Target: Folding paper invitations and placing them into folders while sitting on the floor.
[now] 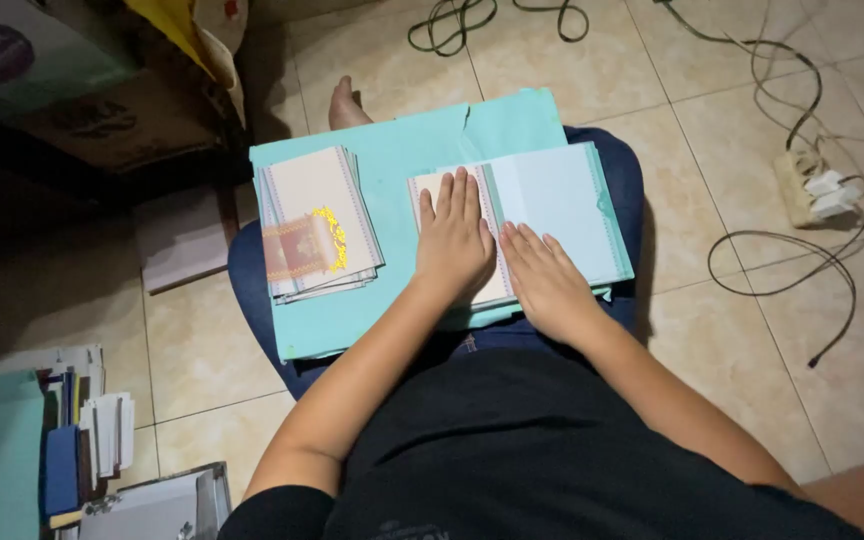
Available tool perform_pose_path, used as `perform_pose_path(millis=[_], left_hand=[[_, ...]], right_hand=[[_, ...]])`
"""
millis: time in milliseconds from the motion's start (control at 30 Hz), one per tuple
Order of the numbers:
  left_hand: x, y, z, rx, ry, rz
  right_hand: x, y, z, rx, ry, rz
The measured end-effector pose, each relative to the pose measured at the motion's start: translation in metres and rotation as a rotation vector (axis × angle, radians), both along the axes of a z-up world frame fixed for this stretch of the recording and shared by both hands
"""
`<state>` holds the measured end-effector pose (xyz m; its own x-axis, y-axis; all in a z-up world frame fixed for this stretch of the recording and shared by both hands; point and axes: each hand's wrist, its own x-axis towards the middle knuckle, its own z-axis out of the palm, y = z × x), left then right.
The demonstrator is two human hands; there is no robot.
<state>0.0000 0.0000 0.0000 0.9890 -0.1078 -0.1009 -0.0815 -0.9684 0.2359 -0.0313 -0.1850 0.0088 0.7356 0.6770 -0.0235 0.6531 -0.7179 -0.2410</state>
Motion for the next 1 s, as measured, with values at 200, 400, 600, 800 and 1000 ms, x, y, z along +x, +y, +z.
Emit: perform_pose_path(millis=[200, 400, 600, 800, 1000], left_hand=[[-0.002, 0.001, 0.006, 0.010, 0.007, -0.014], [-0.001, 0.001, 0.002, -0.008, -0.015, 0.013], [-0.003, 0.001, 0.006, -0.032, -0.019, 0.023], [-0.004, -0.001, 0.008, -0.027, 0.000, 0.013], [-0.008, 0.002, 0.016, -0.012, -0.015, 0.007]], right_hand=[[0.068, 0.031, -0.006, 0.030, -0.037, -0.050], [0.072, 0.035, 0.001, 0.066, -0.032, -0.057], [0.006, 0.005, -0.002, 0.043, -0.023, -0.030], [0.041, 0.023, 0.004, 0.020, 0.005, -0.059], [0.085, 0.043, 0.007, 0.037, 0.004, -0.093]])
